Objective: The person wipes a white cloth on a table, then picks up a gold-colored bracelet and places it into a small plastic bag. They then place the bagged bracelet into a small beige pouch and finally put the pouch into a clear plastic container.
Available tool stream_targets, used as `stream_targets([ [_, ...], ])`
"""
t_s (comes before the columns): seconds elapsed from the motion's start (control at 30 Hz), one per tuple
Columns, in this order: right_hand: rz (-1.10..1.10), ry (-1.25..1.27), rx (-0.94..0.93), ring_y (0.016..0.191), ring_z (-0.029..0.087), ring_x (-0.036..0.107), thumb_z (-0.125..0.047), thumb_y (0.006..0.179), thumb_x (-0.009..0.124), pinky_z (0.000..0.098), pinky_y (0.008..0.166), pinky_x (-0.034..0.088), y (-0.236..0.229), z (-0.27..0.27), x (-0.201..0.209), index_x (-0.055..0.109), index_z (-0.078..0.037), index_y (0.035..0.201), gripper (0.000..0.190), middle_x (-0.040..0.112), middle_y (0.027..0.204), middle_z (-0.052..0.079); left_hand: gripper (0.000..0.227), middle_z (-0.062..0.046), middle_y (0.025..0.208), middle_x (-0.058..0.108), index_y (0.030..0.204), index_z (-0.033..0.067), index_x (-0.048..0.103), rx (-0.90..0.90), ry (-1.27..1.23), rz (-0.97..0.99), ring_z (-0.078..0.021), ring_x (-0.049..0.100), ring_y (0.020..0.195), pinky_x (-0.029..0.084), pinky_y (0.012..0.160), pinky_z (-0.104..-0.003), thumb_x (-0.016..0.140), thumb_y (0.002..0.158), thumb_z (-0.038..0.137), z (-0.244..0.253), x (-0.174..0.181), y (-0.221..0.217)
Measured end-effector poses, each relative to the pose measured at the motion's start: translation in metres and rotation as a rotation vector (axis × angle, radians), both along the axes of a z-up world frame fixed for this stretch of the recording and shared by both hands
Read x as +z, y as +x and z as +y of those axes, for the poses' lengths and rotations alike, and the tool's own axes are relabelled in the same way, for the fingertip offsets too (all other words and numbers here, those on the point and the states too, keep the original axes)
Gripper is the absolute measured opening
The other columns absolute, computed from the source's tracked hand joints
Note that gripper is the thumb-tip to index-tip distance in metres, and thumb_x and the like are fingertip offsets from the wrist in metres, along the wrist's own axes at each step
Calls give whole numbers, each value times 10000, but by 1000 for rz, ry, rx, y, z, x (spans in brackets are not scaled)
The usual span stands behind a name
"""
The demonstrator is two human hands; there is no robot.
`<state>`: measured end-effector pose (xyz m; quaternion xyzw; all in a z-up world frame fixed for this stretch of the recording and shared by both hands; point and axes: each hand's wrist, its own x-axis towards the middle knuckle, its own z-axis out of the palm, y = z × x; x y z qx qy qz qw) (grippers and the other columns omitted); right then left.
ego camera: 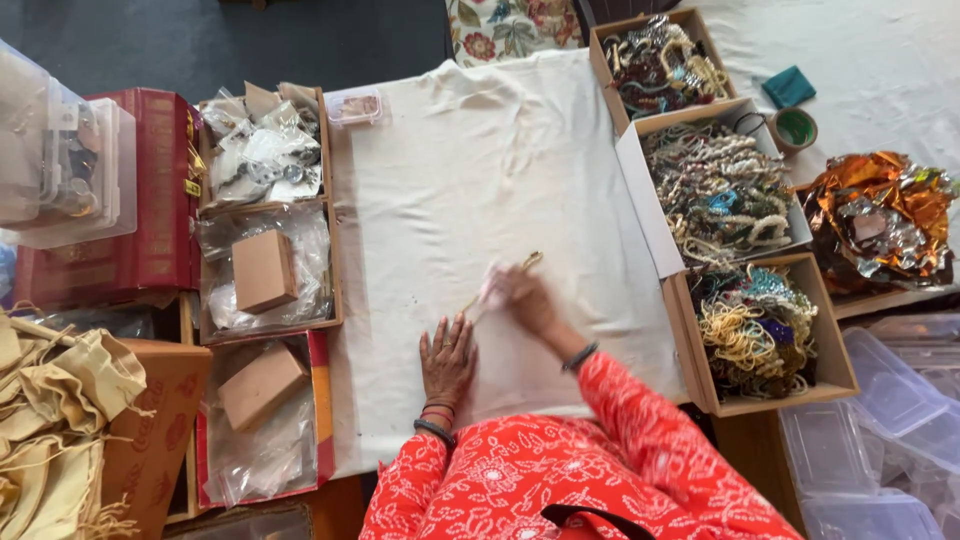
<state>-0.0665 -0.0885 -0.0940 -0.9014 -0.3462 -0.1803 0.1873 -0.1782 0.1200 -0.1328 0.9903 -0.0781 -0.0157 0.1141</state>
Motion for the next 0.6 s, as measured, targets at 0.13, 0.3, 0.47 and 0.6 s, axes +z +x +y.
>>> stream_targets([
  [0.13,52,-47,-408,1109,249,629,-186,833,729,425,876,531,52,-79,-32,716,-231,1023,196,688,1184,-4,494,66,1601,434,1458,224,577,-6,-77,-235,-218,352,1486,181,1201,-579,520,992,377,-1,0,-2],
  [0.3,199,-66,-722,1185,296,542,-188,832,734,487,879,495,10,-114,-15,744,-231,1098,270,657,1261,9,432,52,1546,496,1376,206,633,149,-118,-184,-229,399,1441,180,1186,-606,575,964,326,1,5,1],
  [0.47,134,6,-660,1337,277,498,-24,802,647,434,1055,420,-38,-113,-31,719,-216,1309,547,605,1427,0,264,-61,1358,633,1192,87,698,189,-482,-308,-263,507,1371,405,1161,-461,663,939,155,-16,18,46],
  [0.6,82,32,-729,1335,280,490,-44,806,667,447,1076,390,-38,-100,-36,718,-214,1286,512,594,1424,-9,252,-38,1294,655,1193,104,701,59,-510,-225,-247,556,1295,479,1058,-412,690,951,172,-45,12,91],
])
